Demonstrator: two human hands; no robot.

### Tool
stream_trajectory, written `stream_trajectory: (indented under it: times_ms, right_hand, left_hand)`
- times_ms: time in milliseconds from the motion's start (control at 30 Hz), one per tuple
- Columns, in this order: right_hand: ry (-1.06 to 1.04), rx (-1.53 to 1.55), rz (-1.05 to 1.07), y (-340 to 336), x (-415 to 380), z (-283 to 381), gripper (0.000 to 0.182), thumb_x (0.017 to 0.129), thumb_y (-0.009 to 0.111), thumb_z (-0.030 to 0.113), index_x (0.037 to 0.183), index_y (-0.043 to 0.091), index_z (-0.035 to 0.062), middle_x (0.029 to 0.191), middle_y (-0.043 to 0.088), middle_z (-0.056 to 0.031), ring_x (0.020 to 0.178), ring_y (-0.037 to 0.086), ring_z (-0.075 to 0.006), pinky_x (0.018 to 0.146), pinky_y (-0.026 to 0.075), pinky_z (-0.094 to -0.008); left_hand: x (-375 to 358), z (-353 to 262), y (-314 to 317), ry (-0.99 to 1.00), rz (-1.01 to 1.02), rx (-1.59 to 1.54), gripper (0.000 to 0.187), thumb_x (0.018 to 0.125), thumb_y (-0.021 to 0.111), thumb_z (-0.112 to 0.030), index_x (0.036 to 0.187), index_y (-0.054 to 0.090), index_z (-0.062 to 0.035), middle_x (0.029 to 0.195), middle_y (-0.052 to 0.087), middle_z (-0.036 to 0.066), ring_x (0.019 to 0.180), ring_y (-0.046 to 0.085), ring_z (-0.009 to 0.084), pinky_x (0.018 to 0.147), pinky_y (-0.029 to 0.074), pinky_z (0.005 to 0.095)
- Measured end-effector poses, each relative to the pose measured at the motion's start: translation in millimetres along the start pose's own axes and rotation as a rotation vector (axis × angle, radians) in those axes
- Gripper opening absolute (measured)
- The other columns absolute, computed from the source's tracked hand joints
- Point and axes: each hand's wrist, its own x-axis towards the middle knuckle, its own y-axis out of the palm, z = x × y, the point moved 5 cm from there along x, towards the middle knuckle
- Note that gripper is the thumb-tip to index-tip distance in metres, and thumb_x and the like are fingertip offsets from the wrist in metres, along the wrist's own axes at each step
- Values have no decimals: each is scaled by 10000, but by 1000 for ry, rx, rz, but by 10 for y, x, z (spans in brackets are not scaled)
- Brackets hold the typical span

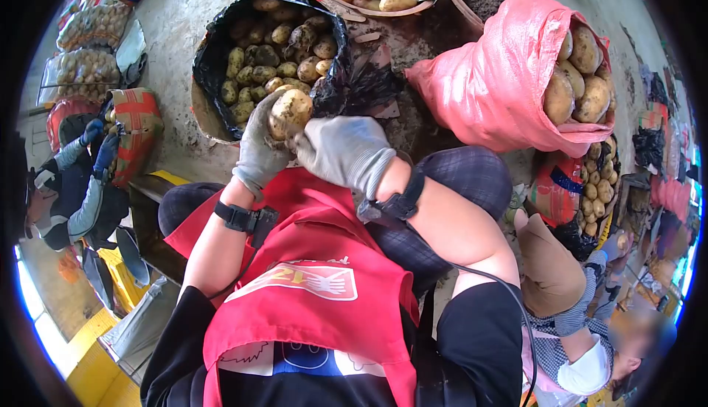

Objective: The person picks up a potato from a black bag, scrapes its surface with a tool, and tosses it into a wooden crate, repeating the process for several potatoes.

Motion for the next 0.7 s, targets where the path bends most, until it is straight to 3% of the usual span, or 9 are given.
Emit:
stream_trajectory:
  times_ms: [100, 267, 333, 400, 433, 533, 567, 633, 700]
  right_hand:
    - [124, -55, -52, -199, 98, -134, 401, 1015, 549, 389, 798, 704, 90, 772, 725, -191, 716, 728, -398, 622, 570, -529]
    - [2, -85, 193, 5, 32, 47, 411, 1002, 544, 409, 847, 747, 88, 805, 747, -191, 732, 749, -370, 690, 599, -491]
    - [53, 44, 32, 43, -2, -27, 381, 999, 586, 398, 808, 695, 87, 762, 700, -229, 718, 711, -421, 643, 560, -523]
    - [175, 199, -171, -84, 24, -206, 458, 1011, 570, 469, 816, 678, 69, 780, 692, -258, 753, 699, -449, 652, 553, -541]
    - [198, 193, -200, -182, 55, -265, 419, 998, 646, 460, 923, 695, 51, 768, 715, -220, 664, 716, -363, 601, 552, -476]
    - [407, 1132, -20, -28, 118, -369, 393, 926, 810, 366, 1150, 684, 69, 807, 693, 1, 566, 575, -68, 503, 474, -247]
    - [408, 1131, -26, 1, 125, -384, 393, 926, 810, 366, 1150, 684, 69, 807, 693, 1, 566, 575, -68, 503, 474, -247]
    - [501, 1347, -52, 104, 123, -408, 387, 928, 803, 365, 1160, 684, 79, 813, 674, 28, 551, 553, -61, 489, 452, -226]
    - [547, 1280, 0, -19, 68, -415, 386, 948, 774, 357, 1212, 694, 87, 809, 665, 34, 550, 542, -51, 492, 445, -221]
  left_hand:
    - [47, -345, -103, 54, 57, 345, 812, 740, 894, -107, 1447, 502, -27, 1380, 612, 180, 1287, 606, 307, 1105, 485, 410]
    - [64, -179, -11, 105, 8, 283, 844, 710, 892, -203, 1446, 492, -96, 1317, 629, 199, 1207, 617, 394, 1035, 510, 469]
    - [52, -72, 58, -3, 48, -249, 836, 723, 891, -166, 1446, 481, -73, 1330, 632, 167, 1239, 626, 326, 1062, 506, 431]
    - [16, -107, 31, -52, 71, -292, 833, 726, 892, -153, 1444, 480, -64, 1330, 634, 155, 1246, 625, 301, 1071, 503, 413]
    - [15, -149, 25, -98, 100, -333, 829, 728, 893, -139, 1442, 480, -56, 1329, 636, 143, 1254, 624, 275, 1080, 500, 396]
    - [59, -330, -52, 48, 130, -78, 788, 760, 882, -151, 1436, 490, -55, 1316, 645, 143, 1204, 647, 287, 1053, 522, 393]
    - [81, -429, -71, 122, 150, 36, 776, 767, 883, -166, 1429, 496, -52, 1315, 647, 143, 1176, 661, 285, 1020, 547, 395]
    - [54, -587, -92, -85, 193, -192, 634, 928, 759, -290, 1452, 497, -49, 1315, 650, 145, 1130, 686, 279, 918, 598, 401]
    - [-1, -464, -191, -472, 55, -1021, 558, 1067, 549, -419, 1502, 478, -78, 1349, 641, 156, 1125, 697, 268, 837, 622, 399]
